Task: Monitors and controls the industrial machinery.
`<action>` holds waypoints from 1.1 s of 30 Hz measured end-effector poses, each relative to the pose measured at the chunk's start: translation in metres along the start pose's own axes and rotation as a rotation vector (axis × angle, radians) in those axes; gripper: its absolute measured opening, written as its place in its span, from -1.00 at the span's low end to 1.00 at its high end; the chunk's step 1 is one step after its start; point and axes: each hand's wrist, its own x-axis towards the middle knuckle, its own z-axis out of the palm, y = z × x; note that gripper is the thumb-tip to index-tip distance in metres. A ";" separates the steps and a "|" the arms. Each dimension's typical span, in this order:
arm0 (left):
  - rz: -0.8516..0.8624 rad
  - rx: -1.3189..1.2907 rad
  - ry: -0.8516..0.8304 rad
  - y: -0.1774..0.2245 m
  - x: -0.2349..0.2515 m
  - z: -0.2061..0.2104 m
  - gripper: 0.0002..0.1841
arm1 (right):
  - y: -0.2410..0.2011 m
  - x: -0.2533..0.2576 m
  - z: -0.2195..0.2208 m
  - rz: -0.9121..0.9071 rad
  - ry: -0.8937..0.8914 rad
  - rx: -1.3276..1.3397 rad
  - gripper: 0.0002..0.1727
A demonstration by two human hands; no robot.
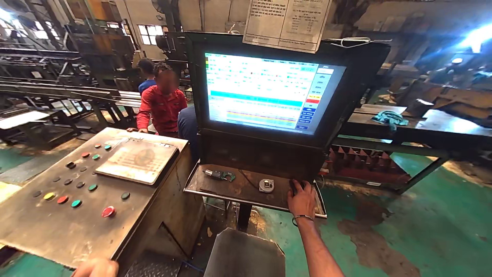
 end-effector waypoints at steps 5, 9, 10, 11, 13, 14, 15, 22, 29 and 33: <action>-0.088 -0.257 -0.066 -0.002 -0.002 -0.004 -0.48 | 0.001 0.000 0.004 -0.037 0.047 0.022 -0.51; -0.160 -0.253 -0.025 0.004 -0.002 -0.003 -0.51 | 0.003 0.000 0.008 -0.052 0.069 0.029 -0.51; -0.162 -0.230 -0.023 0.005 -0.002 -0.002 -0.53 | 0.003 0.001 0.008 -0.053 0.072 0.026 -0.51; -0.172 -0.227 -0.019 0.005 0.000 -0.001 -0.53 | 0.003 0.001 0.009 -0.051 0.076 0.021 -0.51; -0.190 -0.271 -0.015 0.003 0.004 0.004 -0.51 | 0.004 0.001 0.010 -0.053 0.086 0.020 -0.51; -0.193 -0.272 -0.013 0.002 0.005 0.005 -0.52 | 0.004 0.001 0.011 -0.056 0.087 0.021 -0.51; -0.193 -0.268 -0.011 0.003 0.004 0.005 -0.54 | 0.005 0.001 0.011 -0.058 0.088 0.021 -0.52; -0.183 -0.316 -0.037 0.009 0.000 -0.003 -0.61 | 0.004 0.002 0.012 -0.057 0.094 0.018 -0.52; -0.181 -0.467 -0.060 0.017 -0.024 -0.026 -0.74 | 0.002 0.001 0.009 -0.058 0.084 0.042 -0.50; -0.224 -0.397 -0.030 0.014 -0.009 -0.010 -0.63 | 0.003 0.001 0.010 -0.061 0.085 0.031 -0.52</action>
